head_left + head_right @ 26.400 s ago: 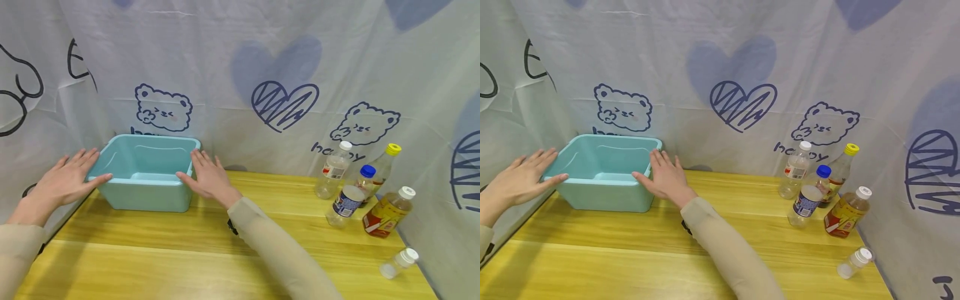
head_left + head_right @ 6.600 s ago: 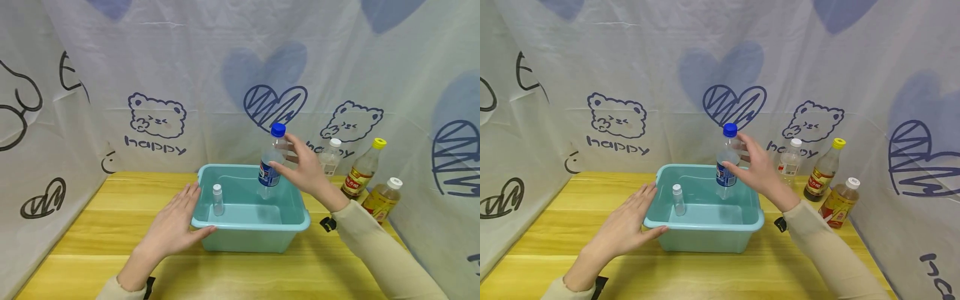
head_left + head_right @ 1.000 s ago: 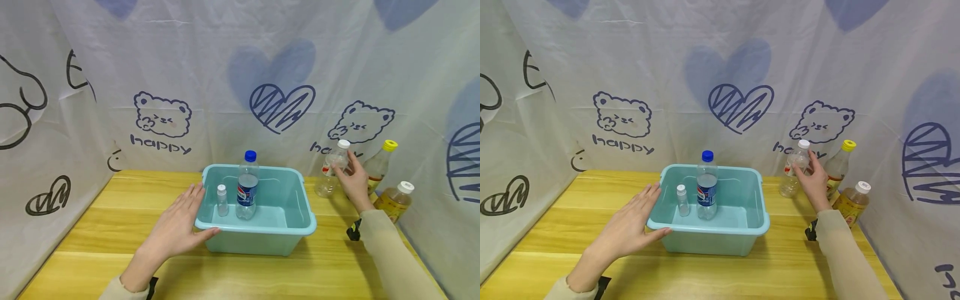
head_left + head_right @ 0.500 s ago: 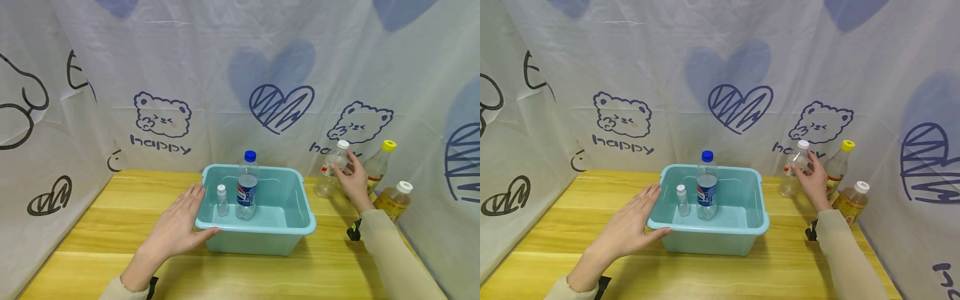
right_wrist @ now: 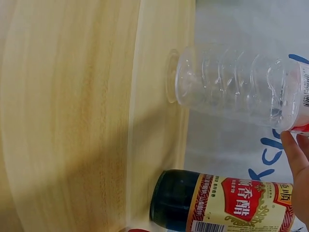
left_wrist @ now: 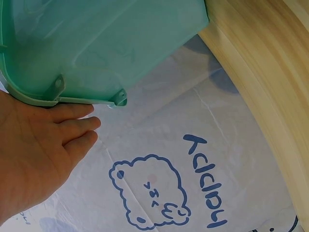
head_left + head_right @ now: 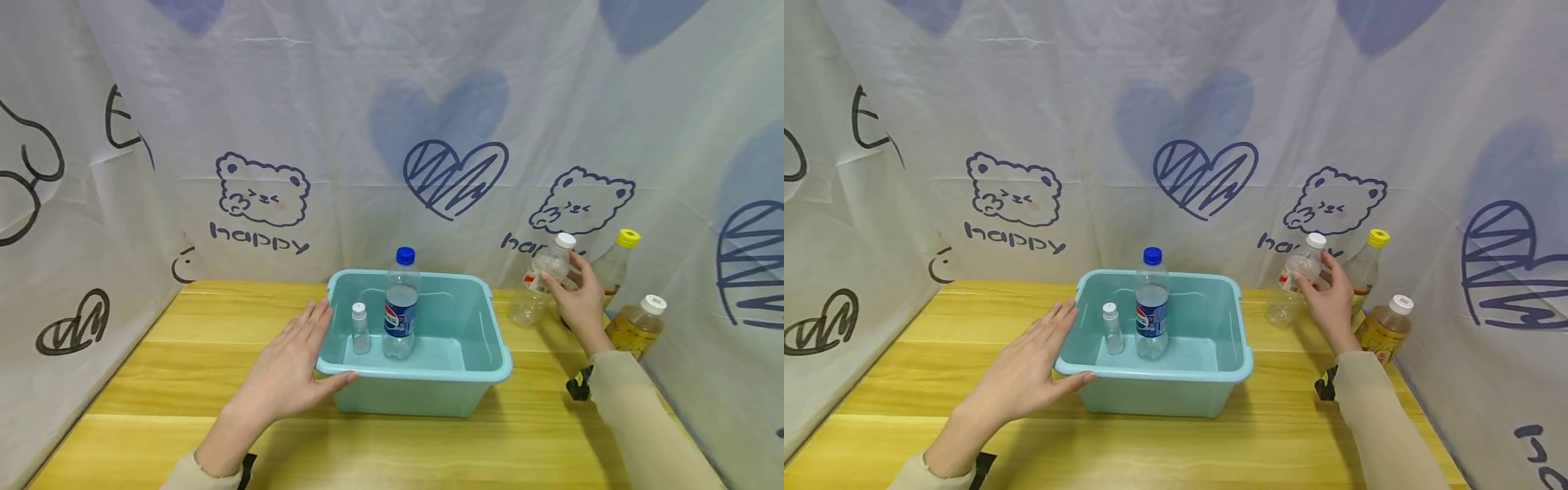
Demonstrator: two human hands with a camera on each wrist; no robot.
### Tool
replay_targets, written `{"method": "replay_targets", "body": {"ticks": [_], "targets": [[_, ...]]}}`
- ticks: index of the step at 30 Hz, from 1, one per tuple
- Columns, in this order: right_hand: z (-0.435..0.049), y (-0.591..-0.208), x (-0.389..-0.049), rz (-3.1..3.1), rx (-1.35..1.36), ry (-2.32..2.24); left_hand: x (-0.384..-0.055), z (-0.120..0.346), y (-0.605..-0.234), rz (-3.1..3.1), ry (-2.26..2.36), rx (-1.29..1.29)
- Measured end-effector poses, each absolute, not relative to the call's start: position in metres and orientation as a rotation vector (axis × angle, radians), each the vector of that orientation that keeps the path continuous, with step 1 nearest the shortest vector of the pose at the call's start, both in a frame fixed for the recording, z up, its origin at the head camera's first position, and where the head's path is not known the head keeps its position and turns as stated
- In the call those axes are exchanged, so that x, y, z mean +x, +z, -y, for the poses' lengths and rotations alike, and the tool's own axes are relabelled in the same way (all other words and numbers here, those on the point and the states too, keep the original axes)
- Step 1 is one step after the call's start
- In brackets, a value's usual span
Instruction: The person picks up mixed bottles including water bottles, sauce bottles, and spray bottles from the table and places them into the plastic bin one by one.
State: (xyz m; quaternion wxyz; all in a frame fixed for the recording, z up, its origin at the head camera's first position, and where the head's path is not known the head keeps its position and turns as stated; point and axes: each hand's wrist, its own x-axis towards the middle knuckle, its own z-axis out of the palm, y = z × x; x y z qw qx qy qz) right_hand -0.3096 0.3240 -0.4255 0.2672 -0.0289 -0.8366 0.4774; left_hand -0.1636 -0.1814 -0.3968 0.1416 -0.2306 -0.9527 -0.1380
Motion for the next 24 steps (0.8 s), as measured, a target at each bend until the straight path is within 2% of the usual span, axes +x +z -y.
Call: {"method": "replay_targets", "body": {"ticks": [24], "targets": [[-0.316, -0.401, -0.269, 2.02, -0.116, 1.358, -0.165, 0.181, -0.398, 2.745, -0.392, -0.667]]}}
